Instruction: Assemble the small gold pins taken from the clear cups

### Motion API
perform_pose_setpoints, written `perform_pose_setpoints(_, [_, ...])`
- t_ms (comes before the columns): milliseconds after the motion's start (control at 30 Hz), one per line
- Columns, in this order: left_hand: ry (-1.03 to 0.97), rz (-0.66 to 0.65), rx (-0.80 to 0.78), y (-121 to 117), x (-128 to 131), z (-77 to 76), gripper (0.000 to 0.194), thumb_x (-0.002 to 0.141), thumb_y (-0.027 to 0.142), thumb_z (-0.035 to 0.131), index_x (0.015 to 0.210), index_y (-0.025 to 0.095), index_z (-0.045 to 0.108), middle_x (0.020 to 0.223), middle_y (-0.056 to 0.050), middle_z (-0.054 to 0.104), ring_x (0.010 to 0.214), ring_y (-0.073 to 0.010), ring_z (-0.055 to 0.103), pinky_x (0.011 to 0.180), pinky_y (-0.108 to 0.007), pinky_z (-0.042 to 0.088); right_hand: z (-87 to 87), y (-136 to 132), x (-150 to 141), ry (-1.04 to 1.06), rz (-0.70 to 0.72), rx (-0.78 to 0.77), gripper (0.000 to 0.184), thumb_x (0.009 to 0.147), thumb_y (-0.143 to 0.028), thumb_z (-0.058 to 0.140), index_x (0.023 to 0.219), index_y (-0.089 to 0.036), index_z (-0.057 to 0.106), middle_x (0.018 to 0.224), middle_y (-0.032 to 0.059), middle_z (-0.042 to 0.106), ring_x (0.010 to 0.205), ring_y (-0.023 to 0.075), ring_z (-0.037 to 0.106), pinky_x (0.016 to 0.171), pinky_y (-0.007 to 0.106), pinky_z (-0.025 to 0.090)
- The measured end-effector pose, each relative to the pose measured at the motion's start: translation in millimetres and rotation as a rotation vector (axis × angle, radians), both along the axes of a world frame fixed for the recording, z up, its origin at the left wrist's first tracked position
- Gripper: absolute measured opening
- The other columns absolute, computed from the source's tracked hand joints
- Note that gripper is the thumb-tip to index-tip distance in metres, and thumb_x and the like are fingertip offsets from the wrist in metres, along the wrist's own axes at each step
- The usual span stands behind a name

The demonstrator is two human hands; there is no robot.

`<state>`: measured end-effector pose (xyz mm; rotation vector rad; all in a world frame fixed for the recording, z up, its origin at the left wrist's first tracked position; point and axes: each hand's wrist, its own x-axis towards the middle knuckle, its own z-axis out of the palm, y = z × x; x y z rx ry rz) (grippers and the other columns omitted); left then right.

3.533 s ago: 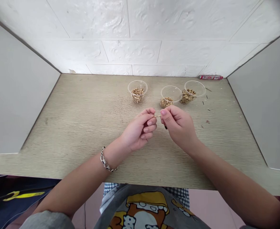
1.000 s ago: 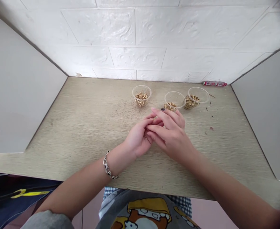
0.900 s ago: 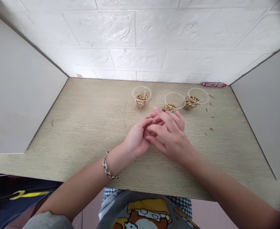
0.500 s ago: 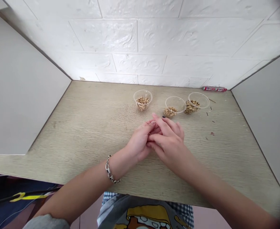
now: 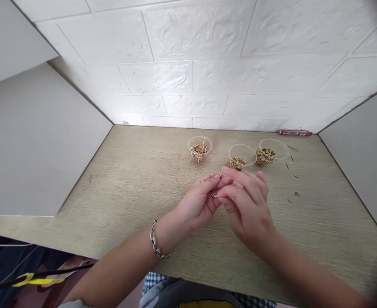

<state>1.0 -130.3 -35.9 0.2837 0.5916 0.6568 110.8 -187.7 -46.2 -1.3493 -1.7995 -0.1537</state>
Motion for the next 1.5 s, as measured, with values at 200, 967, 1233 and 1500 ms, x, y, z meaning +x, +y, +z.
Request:
perform_pose_setpoints(200, [0.002,-0.138,0.049,-3,-1,3.9,0.008,0.083,0.014,0.057,0.08,0.011,0.064,0.076,-0.004,0.07,0.069,-0.0096,0.067,0.056,-0.013,0.053,10.9,9,23,0.43,0.087,-0.157,0.009,0.092,-0.021,0.041,0.086,-0.021,0.048,0.109,0.0074,0.056,0.109,0.0191,0.053,0.085,0.036,0.046])
perform_pose_setpoints(967, [-0.022,-0.147,0.195,-8,-4,9.6,0.011,0.066,0.018,0.075,0.076,0.015,0.072,0.065,0.0,0.068,0.061,-0.0055,0.063,0.057,-0.011,0.052,16.1,-2,22,0.538,0.171,-0.185,0.01,0.091,-0.021,0.046,0.081,-0.021,0.049,0.092,0.0014,0.061,0.09,0.0135,0.06,0.076,0.032,0.049])
perform_pose_setpoints(1233, [0.056,-0.144,0.278,-9,-3,11.0,0.008,0.069,0.02,0.073,0.075,0.015,0.071,0.062,0.0,0.066,0.057,-0.0049,0.061,0.054,-0.012,0.049,21.5,-2,22,0.496,0.091,-0.193,0.015,0.087,-0.019,0.05,0.073,-0.02,0.051,0.081,0.0004,0.063,0.09,0.0122,0.061,0.071,0.025,0.049])
perform_pose_setpoints(1500, [0.108,-0.153,0.252,-8,-2,12.2,0.012,0.067,0.021,0.074,0.074,0.013,0.07,0.062,-0.001,0.065,0.058,-0.0055,0.061,0.054,-0.012,0.048,23.7,0,22,0.435,0.034,-0.186,0.017,0.083,-0.018,0.053,0.066,-0.02,0.05,0.076,0.0009,0.065,0.081,0.0139,0.064,0.063,0.025,0.049])
